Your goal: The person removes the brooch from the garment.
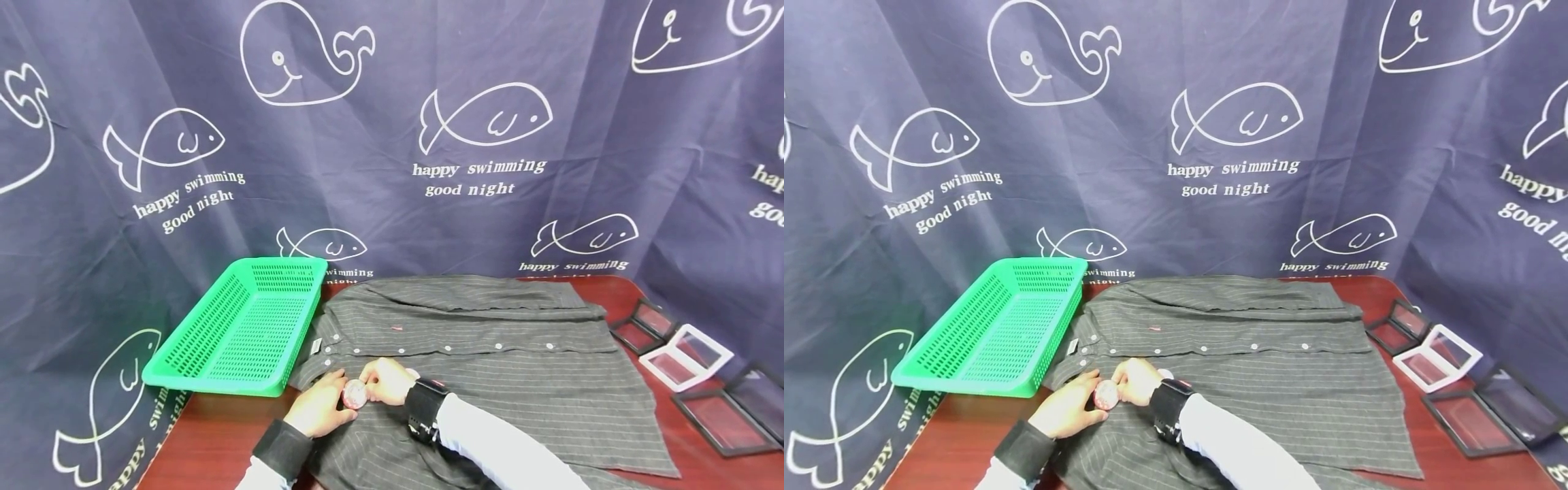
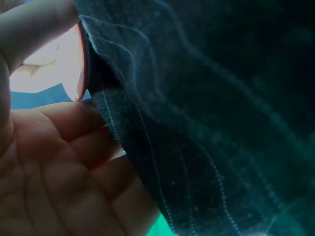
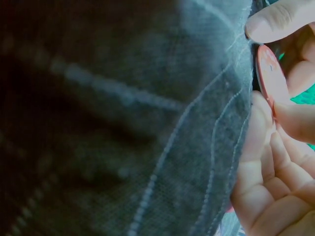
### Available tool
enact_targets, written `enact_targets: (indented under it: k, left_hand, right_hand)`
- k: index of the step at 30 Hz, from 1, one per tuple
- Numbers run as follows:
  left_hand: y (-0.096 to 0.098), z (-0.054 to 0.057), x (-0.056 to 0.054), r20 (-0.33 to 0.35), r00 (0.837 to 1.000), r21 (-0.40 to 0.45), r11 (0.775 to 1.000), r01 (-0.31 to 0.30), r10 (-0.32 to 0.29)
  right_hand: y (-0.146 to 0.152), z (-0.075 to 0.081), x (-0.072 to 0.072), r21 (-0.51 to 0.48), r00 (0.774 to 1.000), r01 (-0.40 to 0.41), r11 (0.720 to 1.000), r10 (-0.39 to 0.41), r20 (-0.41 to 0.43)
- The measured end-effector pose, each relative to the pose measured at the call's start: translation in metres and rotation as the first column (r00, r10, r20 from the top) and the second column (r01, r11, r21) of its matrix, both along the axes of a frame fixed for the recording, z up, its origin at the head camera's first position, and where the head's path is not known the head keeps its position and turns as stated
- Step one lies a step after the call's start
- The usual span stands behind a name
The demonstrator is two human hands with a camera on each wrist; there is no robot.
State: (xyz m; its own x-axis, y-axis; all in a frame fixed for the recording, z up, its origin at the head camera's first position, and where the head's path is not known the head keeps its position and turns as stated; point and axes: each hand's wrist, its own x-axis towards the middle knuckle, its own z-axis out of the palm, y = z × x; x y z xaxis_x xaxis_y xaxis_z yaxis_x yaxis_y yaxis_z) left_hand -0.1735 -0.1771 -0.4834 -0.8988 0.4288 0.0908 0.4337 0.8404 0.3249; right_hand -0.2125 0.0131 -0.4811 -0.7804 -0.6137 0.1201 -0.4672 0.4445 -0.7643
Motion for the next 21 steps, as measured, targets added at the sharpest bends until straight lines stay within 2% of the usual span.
enact_targets:
  k: [14, 21]
  left_hand:
    - [-0.0012, -0.0014, 0.0015, 0.016, 1.000, -0.026, 1.000, -0.001, 0.002]
    - [-0.0020, -0.0014, 0.0018, 0.018, 1.000, -0.022, 1.000, 0.005, -0.005]
  right_hand:
    - [0.0038, 0.0014, 0.0011, -0.030, 0.999, -0.023, 0.999, 0.024, 0.032]
    - [0.0053, 0.0033, 0.0009, -0.033, 0.990, -0.022, 0.999, 0.027, 0.136]
